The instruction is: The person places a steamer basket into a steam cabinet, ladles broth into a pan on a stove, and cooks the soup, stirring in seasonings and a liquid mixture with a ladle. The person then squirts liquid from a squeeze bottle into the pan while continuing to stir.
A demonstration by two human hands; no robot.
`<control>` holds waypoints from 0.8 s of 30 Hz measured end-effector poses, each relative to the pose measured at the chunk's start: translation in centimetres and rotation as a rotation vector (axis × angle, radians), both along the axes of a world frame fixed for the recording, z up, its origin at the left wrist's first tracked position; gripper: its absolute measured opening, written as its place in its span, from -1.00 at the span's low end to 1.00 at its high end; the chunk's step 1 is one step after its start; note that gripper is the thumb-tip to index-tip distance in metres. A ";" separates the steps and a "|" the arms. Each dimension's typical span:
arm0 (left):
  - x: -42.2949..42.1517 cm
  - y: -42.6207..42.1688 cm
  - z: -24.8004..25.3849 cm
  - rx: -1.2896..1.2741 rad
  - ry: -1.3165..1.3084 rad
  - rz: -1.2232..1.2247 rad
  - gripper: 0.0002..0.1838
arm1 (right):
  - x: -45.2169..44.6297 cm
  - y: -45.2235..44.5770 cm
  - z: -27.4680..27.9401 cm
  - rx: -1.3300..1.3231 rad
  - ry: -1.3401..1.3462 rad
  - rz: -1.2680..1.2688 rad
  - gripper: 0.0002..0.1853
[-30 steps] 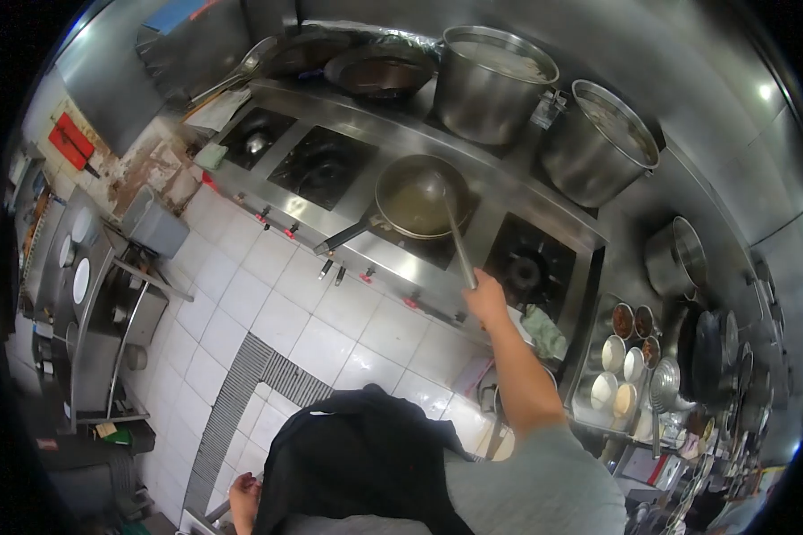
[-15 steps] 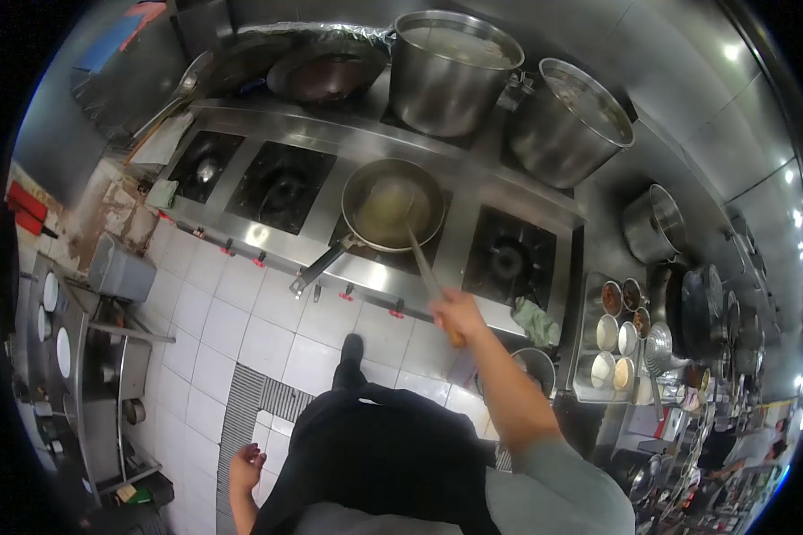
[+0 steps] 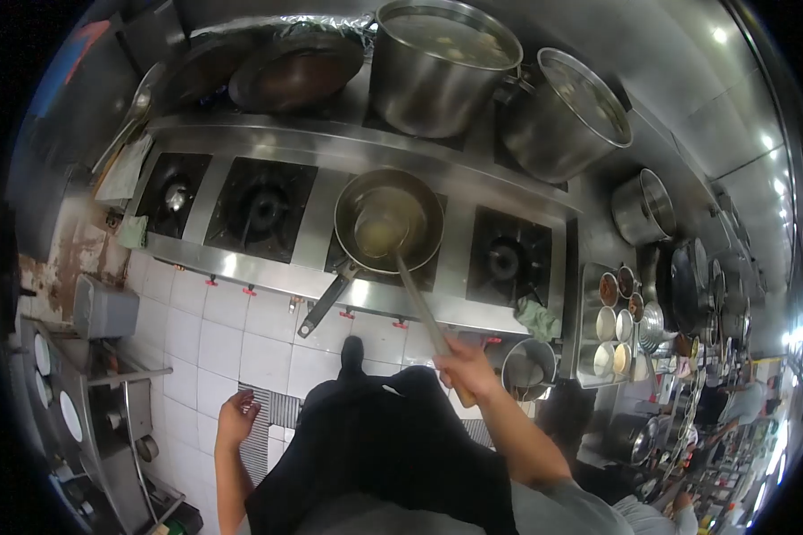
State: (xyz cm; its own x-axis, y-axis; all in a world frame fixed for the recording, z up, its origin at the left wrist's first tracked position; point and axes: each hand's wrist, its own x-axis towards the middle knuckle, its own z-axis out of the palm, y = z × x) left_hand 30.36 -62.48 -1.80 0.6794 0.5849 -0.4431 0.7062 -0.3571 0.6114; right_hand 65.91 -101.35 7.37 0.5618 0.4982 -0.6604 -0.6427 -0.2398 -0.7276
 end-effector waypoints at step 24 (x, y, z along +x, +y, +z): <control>33.0 2.4 4.7 0.219 -0.637 -0.474 -0.75 | -3.7 2.1 7.0 -0.054 -0.057 -0.008 -0.68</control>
State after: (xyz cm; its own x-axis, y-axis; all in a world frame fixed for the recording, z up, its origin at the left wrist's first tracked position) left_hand 63.32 -60.03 2.86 0.9587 0.2008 0.2014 -0.0084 -0.6877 0.7259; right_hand 62.19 -99.20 14.40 0.6032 0.4581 -0.6529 -0.6028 -0.2741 -0.7493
